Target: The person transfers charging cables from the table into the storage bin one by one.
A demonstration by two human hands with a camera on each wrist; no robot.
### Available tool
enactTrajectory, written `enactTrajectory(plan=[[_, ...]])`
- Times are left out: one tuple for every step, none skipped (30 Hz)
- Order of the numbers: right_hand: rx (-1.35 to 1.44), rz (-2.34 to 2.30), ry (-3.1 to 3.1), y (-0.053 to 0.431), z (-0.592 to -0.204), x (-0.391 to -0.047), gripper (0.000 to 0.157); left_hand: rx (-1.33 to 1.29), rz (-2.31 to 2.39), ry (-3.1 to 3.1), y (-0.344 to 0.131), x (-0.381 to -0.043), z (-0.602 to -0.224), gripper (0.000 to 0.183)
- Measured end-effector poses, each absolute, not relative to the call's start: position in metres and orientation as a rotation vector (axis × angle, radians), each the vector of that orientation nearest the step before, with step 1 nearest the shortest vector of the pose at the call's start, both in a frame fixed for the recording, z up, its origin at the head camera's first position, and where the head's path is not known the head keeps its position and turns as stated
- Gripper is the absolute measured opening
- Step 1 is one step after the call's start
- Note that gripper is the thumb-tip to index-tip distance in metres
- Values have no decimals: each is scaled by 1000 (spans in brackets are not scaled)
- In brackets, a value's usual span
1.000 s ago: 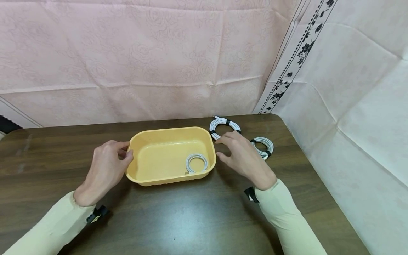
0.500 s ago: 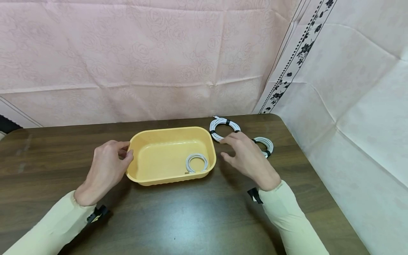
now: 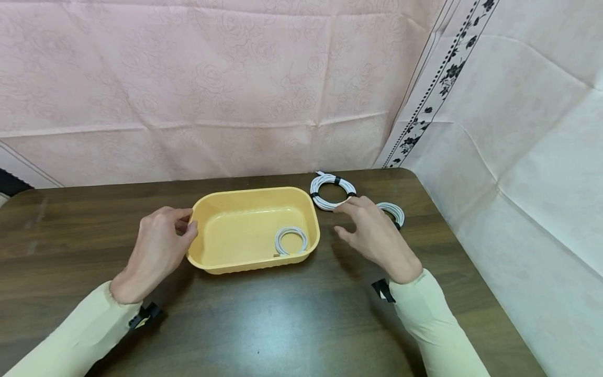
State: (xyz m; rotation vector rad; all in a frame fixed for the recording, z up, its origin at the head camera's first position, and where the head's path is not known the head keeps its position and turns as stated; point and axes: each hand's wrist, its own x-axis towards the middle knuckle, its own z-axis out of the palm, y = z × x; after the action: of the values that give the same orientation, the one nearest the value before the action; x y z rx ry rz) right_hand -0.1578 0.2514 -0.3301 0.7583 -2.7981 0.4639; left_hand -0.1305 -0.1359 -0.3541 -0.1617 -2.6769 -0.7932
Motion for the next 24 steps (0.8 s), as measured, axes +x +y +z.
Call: enactTrajectory(plan=[[755,461,-2802,252,-330,-158,30,-161,-790,-2678,-136,-131,-354,26],[756,458,-2803,252,-331,-158,30,-161,-788,-2680,-136,-131,-354,26],[755,458,-2803,253,-331,-157,29,-160,-791,-2683,-136,-130,-354,27],[755,458,-2803,253,-331,-157,30,-161,-788,-2682,-136,-131,-354,27],[757,458,-2803,253,-331,-157,29,-162,-787,-2682,-136,-131,-354,27],[758,456,-2802,254,-331,-157,29,-162,-788,-2683,-136,-131,-354,27],[757,456,-2804,254,-331,-157,30,-164,-787,-2681,-136,-131,-354,27],[755,457,-2807,254,-331,-157,30,-164,-790,-2681,-136,-131,-354,27],[753,455,-2808,254,-331,-156,30,-163,-791,-2682,-136,-131,-354,27],[749,455,-2811,254,-331,-156,30,-160,-791,-2683,-135,-131,-354,27],[744,455,-2813,255,-332,-156,30,-158,-790,-2684,-135,-131,-354,27],[738,457,-2814,255,-332,-156,30,-154,-791,-2687,-135,-131,-354,27],[731,457,-2816,256,-332,-156,31,-152,-791,-2687,-135,-130,-354,27],[726,457,-2815,256,-332,-156,31,-149,-792,-2689,-135,-130,-354,27],[721,458,-2814,257,-332,-155,31,-148,-792,-2691,-135,-130,-354,27],[719,458,-2812,257,-332,-155,32,-149,-791,-2690,-135,-130,-354,27],[719,457,-2809,258,-332,-155,32,-150,-790,-2689,-135,-130,-354,27],[721,453,-2807,258,-332,-155,33,-148,-793,-2690,-135,-130,-354,27],[723,449,-2805,259,-332,-155,33,-149,-794,-2689,-135,-130,-354,27],[726,444,-2802,259,-332,-155,33,-149,-794,-2689,-135,-130,-354,27],[729,440,-2799,260,-332,-154,32,-149,-794,-2689,-135,-130,-354,27],[732,436,-2795,261,-333,-154,32,-149,-794,-2688,-135,-130,-354,27],[734,435,-2793,261,-333,-154,31,-150,-795,-2687,-135,-130,-353,27],[736,434,-2790,262,-333,-153,31,-149,-795,-2686,-135,-130,-353,27]])
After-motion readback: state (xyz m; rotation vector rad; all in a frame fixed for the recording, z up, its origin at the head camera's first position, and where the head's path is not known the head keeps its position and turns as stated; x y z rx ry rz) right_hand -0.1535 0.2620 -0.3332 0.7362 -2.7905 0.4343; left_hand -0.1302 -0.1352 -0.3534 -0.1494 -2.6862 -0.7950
